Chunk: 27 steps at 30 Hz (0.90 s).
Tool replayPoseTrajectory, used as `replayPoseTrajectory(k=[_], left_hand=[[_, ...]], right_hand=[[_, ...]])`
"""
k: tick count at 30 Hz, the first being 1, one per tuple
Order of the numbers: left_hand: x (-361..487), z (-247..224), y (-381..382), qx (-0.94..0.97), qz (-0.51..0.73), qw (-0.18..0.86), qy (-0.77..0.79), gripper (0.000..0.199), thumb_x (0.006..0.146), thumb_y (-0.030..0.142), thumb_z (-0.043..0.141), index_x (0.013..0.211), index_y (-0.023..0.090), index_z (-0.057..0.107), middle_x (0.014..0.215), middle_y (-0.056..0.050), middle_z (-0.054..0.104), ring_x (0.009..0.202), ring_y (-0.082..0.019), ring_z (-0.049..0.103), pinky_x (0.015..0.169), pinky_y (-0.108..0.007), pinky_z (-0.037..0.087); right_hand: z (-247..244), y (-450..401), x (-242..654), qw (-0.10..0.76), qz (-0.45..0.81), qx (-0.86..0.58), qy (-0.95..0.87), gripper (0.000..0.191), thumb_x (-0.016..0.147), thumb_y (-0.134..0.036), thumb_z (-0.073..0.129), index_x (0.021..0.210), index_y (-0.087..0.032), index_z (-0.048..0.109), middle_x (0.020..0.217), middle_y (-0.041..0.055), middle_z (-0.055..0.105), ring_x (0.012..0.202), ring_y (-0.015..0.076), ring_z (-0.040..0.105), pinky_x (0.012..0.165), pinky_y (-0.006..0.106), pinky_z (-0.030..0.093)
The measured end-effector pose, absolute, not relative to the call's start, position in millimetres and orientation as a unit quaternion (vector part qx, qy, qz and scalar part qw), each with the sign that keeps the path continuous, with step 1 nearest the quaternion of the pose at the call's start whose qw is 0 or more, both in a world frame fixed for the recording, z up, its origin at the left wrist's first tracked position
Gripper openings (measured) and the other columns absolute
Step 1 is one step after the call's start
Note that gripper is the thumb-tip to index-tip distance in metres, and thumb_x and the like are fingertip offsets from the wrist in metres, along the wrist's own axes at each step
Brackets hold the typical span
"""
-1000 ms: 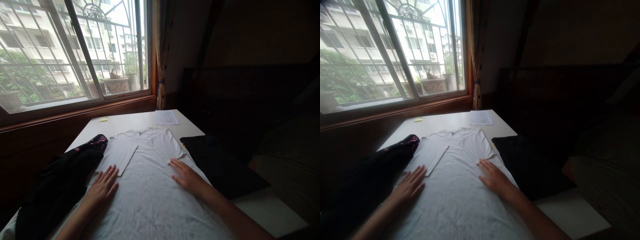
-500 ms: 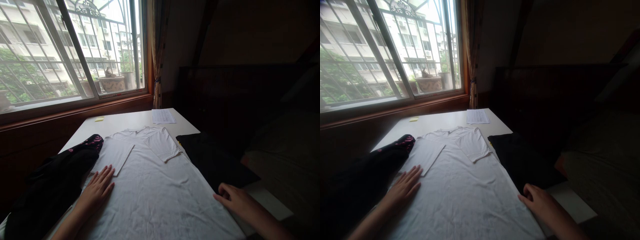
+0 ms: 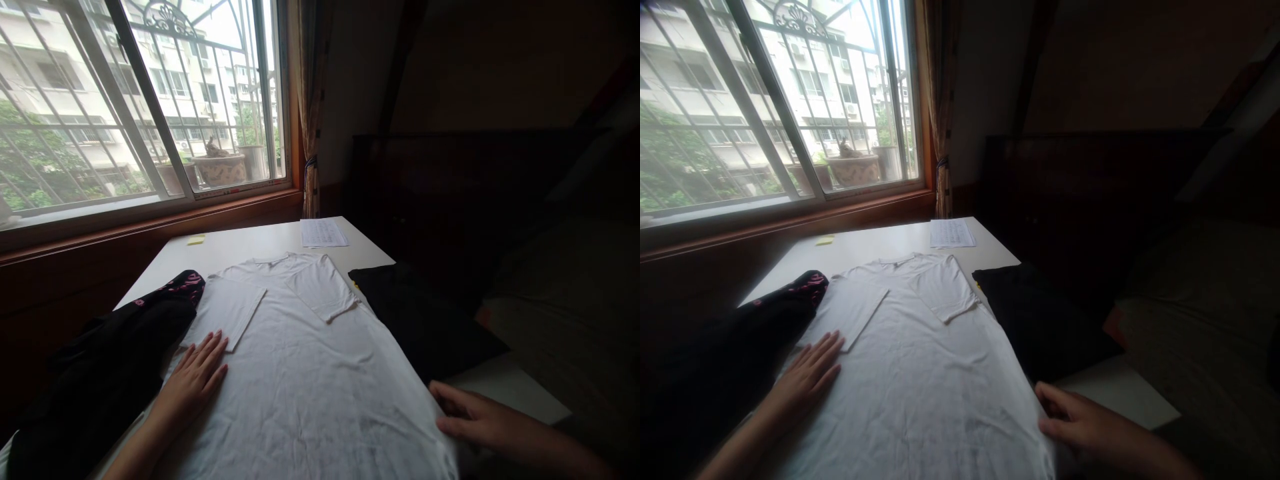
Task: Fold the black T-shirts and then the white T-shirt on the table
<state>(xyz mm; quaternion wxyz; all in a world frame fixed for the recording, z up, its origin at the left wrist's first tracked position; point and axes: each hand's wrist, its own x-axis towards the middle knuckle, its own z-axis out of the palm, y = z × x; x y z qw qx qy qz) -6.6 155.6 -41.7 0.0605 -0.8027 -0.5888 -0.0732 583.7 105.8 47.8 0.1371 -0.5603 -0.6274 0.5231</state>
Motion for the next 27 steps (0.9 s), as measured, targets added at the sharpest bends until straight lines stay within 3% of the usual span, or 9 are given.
replayPoseTrajectory(k=[10, 19, 27], left_hand=[[-4, -36, 154, -0.800, -0.056, 0.044, -0.596, 0.058, 0.105, 0.052, 0.035, 0.158, 0.029, 0.034, 0.164, -0.002, 0.031, 0.152, -0.025, 0.030, 0.123, -0.051, 0.028], [-3, -33, 153, -0.802, -0.074, 0.039, -0.591, 0.057, 0.105, 0.050, 0.038, 0.158, 0.030, 0.034, 0.163, -0.003, 0.034, 0.151, -0.025, 0.032, 0.124, -0.050, 0.027], [1, -31, 154, -0.793, -0.073, 0.034, -0.604, 0.056, 0.105, 0.050, 0.037, 0.158, 0.033, 0.034, 0.164, -0.001, 0.032, 0.152, -0.024, 0.030, 0.124, -0.048, 0.025]], right_hand=[[63, 137, 519, 0.283, 0.650, -0.459, -0.535, 0.035, 0.084, -0.051, 0.074, 0.102, -0.023, 0.062, 0.099, 0.0014, 0.062, 0.093, 0.0199, 0.058, 0.085, 0.031, 0.046], [80, 185, 417, 0.327, 0.730, -0.378, -0.466, 0.044, 0.070, -0.044, 0.084, 0.093, -0.022, 0.053, 0.088, -0.0017, 0.061, 0.077, 0.0145, 0.055, 0.072, 0.026, 0.041], [60, 227, 373, 0.307, 0.755, -0.362, -0.453, 0.047, 0.071, -0.038, 0.084, 0.103, -0.024, 0.053, 0.072, -0.0075, 0.052, 0.057, 0.0082, 0.038, 0.054, 0.023, 0.027]])
